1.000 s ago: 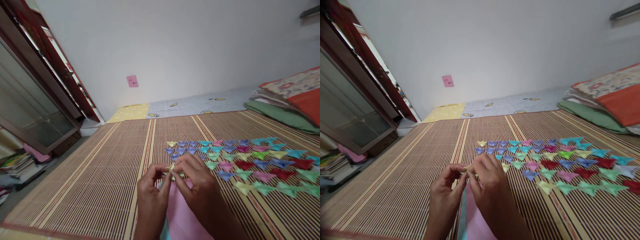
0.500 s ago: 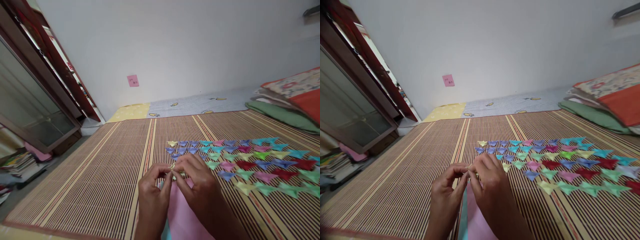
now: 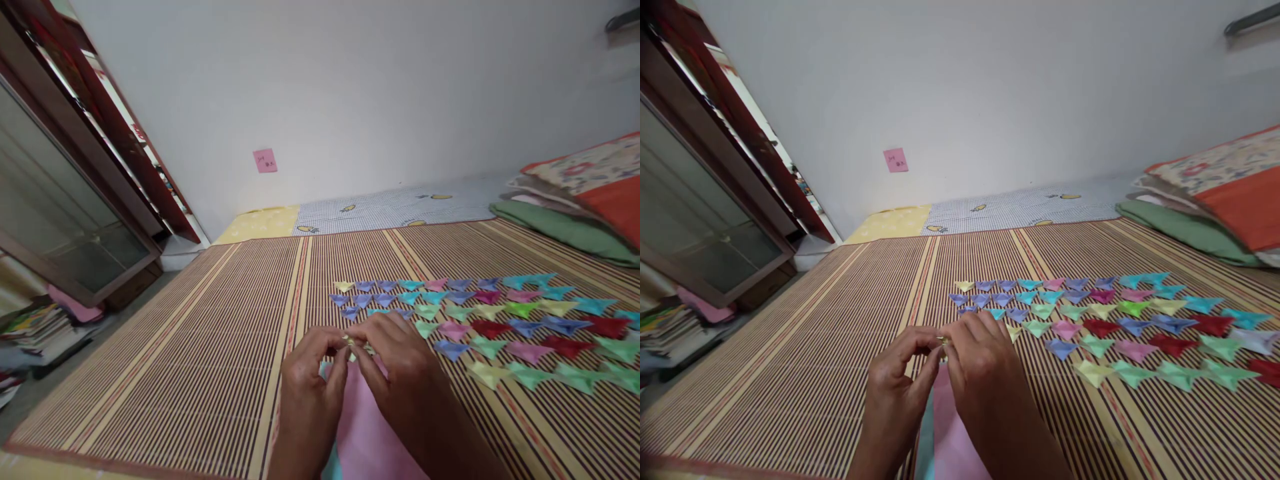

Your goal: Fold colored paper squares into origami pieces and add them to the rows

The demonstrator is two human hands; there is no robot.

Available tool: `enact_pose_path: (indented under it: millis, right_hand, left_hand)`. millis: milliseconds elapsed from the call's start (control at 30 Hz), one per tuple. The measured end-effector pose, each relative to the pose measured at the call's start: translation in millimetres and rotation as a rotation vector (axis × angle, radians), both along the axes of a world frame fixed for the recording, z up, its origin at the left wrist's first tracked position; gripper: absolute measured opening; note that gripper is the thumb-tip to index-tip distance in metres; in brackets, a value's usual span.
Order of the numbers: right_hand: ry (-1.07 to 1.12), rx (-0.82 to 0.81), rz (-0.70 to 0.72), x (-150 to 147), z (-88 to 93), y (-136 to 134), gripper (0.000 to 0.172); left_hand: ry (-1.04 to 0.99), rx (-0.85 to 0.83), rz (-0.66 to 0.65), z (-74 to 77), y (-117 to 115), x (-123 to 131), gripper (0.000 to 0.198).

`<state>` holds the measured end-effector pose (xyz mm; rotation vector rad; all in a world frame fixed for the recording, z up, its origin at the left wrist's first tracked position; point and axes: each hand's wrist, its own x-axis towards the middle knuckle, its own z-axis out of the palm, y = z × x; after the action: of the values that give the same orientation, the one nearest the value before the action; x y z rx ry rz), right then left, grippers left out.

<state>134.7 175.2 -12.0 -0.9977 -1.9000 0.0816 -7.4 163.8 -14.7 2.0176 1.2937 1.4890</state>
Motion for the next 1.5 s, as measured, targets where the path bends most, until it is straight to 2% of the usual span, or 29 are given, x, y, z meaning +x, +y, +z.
enact_pose_path:
  millis: [200, 567, 767, 1033, 1133, 1267, 1500]
  right_hand:
    - [-0.094, 0.034, -0.088, -1, -2.5, 1, 0.027]
    - [-0.122, 0.07, -0.12, -3, -3.0, 2, 0.029]
    - [-0.06, 0.021, -0.057, -4, -2.2, 1, 0.026]
    - [0.0, -0.029, 0.013, -5, -0.8, 0, 0.024]
    - [0.065, -0.038, 0.051, -2, 1.9, 1, 0.017]
    - [0.171, -0.092, 0.025, 7, 5.3, 0, 0.016]
    - [0.189, -0.197, 0.006, 4, 4.7, -2, 0.01]
  left_hand:
    - [-0.027, -0.037, 0.022, -0.3, -1, 1, 0.018]
    - [-0.205, -0.264, 0.125, -4.5, -5, 3, 0.01]
    - [-0.029, -0.151, 0.052, 4.8, -4, 4, 0.021]
    - [-0.031, -0.115, 0.07, 4.2, -3, 3, 0.02]
    - [-0.034, -0.101, 0.084, 4.8, -4, 1, 0.019]
    - [-0.032, -0.077, 0.124, 4.7, -3, 0, 0.017]
    - [0.017, -0.032, 0.16, 2.8, -2, -1, 0.018]
